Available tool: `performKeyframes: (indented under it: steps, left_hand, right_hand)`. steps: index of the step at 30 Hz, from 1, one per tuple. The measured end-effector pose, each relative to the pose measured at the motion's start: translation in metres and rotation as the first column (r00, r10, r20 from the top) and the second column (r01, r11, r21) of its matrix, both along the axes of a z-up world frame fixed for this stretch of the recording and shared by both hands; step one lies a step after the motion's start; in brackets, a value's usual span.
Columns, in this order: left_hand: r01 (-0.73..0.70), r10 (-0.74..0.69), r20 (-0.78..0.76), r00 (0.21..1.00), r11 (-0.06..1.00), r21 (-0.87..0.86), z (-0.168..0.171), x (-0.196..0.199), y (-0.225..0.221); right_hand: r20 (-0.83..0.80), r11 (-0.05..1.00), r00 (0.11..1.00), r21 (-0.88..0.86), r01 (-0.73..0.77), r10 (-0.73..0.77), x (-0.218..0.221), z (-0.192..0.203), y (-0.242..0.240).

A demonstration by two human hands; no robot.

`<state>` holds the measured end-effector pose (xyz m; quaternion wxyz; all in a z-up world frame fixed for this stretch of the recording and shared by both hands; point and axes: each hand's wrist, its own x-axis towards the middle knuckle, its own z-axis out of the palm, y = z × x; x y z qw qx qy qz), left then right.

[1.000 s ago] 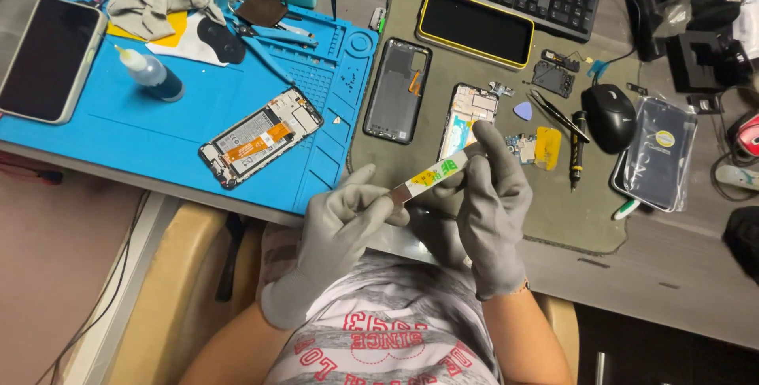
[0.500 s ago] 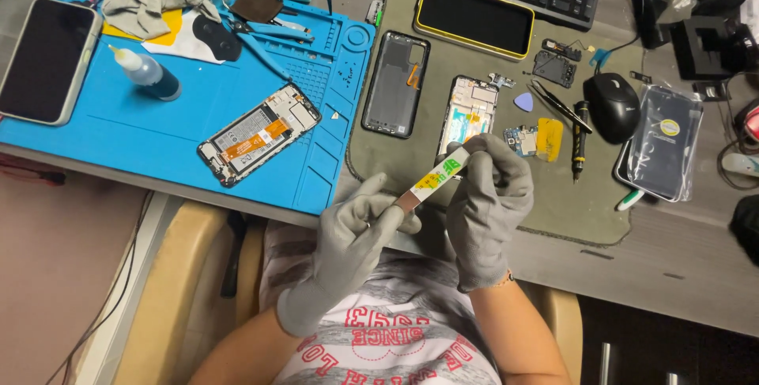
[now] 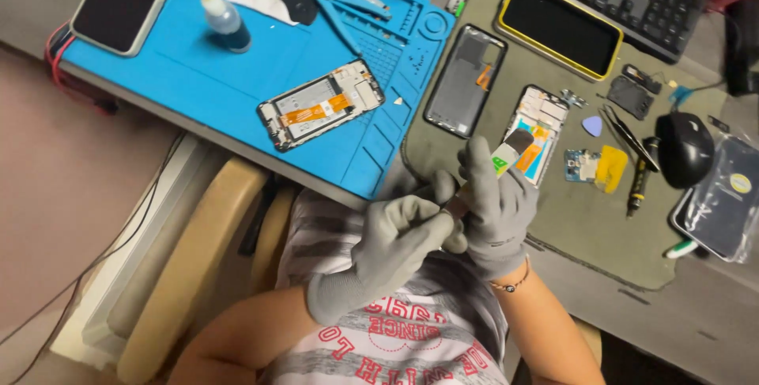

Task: A person puts on gloves and uses a metal spudger to pry a battery out of a mobile phone frame after applying adhesive remover.

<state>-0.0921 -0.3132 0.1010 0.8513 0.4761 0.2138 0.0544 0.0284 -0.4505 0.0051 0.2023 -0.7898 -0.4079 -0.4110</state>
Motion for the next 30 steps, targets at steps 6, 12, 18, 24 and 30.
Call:
performKeyframes:
  steps: [6,12,18,24,30]
  left_hand:
    - [0.062,-0.081,0.099,0.992,0.981,0.184,-0.003,-0.018,0.025]
    - [0.019,0.122,-0.029,0.992,0.081,0.996,-0.009,-0.011,0.175]
    - [0.392,0.169,-0.357,0.919,-0.285,0.875,-0.072,-0.029,0.222]
    - [0.386,0.099,-0.376,0.922,-0.121,0.915,-0.076,-0.016,0.232]
    - [0.297,0.116,-0.285,0.951,-0.106,0.949,-0.075,-0.015,0.231]
  right_hand:
    - [-0.234,0.984,0.958,0.11,-0.142,0.165,-0.001,0.022,0.032]
    - [-0.745,0.814,0.431,0.58,0.043,0.508,-0.023,0.088,0.092]
    - [-0.89,0.831,0.097,0.451,0.325,0.445,-0.022,0.103,0.126]
    - [-0.796,0.757,0.119,0.602,0.255,0.594,-0.009,0.075,0.128]
    - [-0.622,0.613,-0.128,0.679,0.404,0.773,-0.005,0.064,0.127]
